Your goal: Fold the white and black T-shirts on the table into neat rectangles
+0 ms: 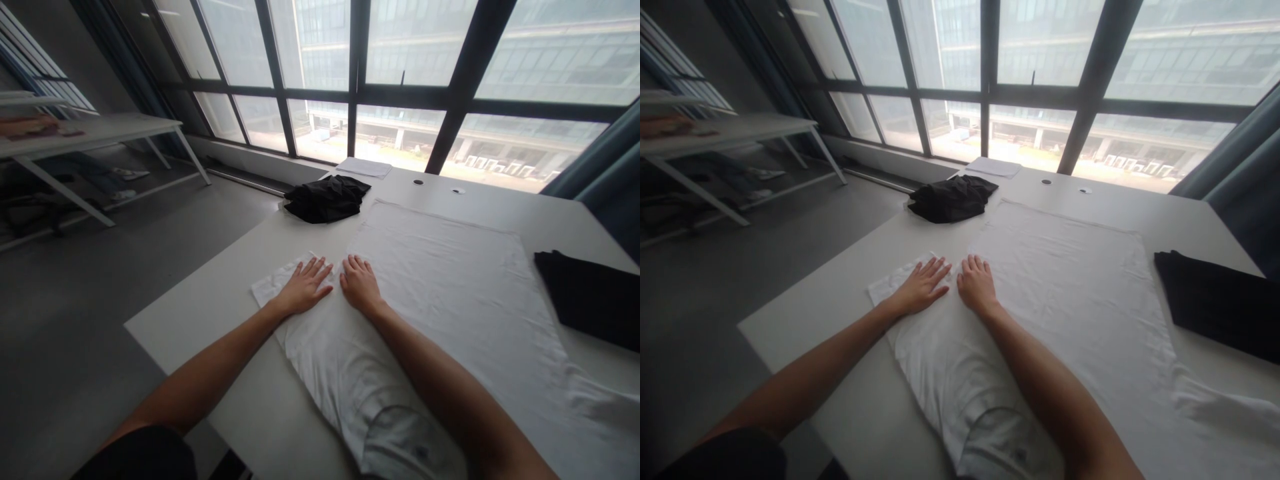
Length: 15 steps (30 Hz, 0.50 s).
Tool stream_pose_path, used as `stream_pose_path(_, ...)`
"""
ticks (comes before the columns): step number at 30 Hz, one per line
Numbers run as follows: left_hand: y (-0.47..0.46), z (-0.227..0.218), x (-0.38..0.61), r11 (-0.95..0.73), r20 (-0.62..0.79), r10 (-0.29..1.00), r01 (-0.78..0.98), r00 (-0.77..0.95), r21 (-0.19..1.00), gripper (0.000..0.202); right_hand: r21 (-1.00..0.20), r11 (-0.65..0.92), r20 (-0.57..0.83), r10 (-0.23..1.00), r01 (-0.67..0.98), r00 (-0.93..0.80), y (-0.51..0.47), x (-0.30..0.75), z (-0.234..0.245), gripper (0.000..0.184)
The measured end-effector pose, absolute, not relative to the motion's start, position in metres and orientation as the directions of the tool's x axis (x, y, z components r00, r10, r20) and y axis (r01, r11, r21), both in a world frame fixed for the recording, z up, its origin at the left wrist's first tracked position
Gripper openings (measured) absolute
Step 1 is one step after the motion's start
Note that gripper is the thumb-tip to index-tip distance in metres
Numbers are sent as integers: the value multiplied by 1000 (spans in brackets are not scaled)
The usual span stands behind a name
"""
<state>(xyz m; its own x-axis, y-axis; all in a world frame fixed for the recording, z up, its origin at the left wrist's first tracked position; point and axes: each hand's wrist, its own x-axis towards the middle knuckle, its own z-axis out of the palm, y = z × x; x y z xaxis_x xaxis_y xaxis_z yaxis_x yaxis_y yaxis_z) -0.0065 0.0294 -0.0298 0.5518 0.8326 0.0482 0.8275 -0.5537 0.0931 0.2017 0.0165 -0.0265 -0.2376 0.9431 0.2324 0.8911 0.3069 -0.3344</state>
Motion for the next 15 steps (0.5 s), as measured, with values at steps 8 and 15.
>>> stream_pose_path(8, 30, -31, -8, -555, 63, 832, 826, 551, 96, 65, -342, 305, 238, 943, 889, -232, 15, 200, -25, 50)
stream_pose_path(15, 33, -32, -11, -563, 63, 827, 822, 559, 84, 62, -348, 310, 282, 935, 885, -217, 14, 199, -22, 46)
